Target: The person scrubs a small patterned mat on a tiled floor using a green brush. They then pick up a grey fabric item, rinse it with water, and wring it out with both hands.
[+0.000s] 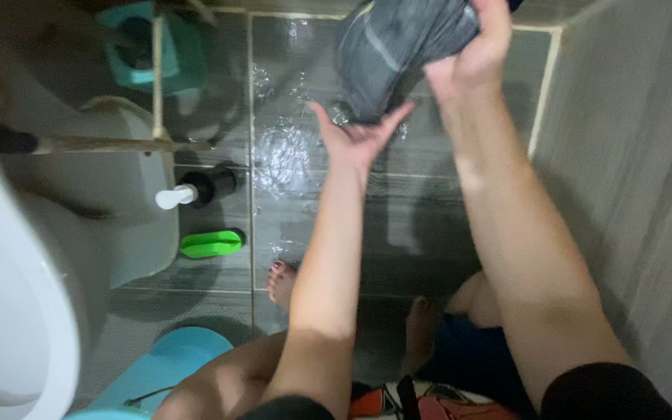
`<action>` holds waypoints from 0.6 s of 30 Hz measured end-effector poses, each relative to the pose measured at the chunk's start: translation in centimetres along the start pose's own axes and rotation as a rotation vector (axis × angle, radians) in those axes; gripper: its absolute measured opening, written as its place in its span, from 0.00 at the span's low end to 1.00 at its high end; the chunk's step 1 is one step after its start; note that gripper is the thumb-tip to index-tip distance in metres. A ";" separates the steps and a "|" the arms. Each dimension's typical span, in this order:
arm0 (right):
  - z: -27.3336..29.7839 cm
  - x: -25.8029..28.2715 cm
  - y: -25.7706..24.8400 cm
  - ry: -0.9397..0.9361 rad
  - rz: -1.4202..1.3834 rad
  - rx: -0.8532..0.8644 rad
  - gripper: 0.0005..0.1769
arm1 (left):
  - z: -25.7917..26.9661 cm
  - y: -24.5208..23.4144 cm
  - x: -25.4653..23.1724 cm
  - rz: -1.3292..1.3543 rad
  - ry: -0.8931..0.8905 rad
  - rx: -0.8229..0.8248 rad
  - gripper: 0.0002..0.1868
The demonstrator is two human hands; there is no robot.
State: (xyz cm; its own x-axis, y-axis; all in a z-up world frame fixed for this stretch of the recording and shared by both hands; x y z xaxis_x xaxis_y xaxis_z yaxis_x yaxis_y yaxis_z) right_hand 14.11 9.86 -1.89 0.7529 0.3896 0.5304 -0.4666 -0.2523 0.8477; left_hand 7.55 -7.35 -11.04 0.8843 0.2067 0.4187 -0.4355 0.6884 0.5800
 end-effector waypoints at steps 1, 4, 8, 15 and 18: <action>2.4 -0.3 1.5 -0.015 0.035 0.074 0.18 | -0.8 -0.6 -0.2 0.006 -0.003 -0.020 0.64; 7.1 0.7 4.7 -0.065 0.172 0.070 0.19 | -3.2 0.8 -2.4 -0.238 0.161 0.185 0.61; 9.0 2.5 4.5 0.057 0.119 -0.154 0.19 | -2.5 3.5 -0.8 -0.347 0.120 0.389 0.56; 8.6 8.3 1.8 0.032 0.378 -0.208 0.15 | 4.8 11.1 -3.5 -0.571 -0.020 0.732 0.47; 8.6 9.8 1.3 -0.038 0.373 -0.238 0.15 | 4.4 12.3 -3.3 -0.752 -0.159 0.731 0.44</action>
Point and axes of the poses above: each hand's wrist, its own z-axis away from the middle knuckle, its own y-axis out of the palm, x = y × z, the point moved 8 cm from there along -z, towards the middle knuckle, and after that the axes turned 5 degrees about -y, right-handed, at the moved point
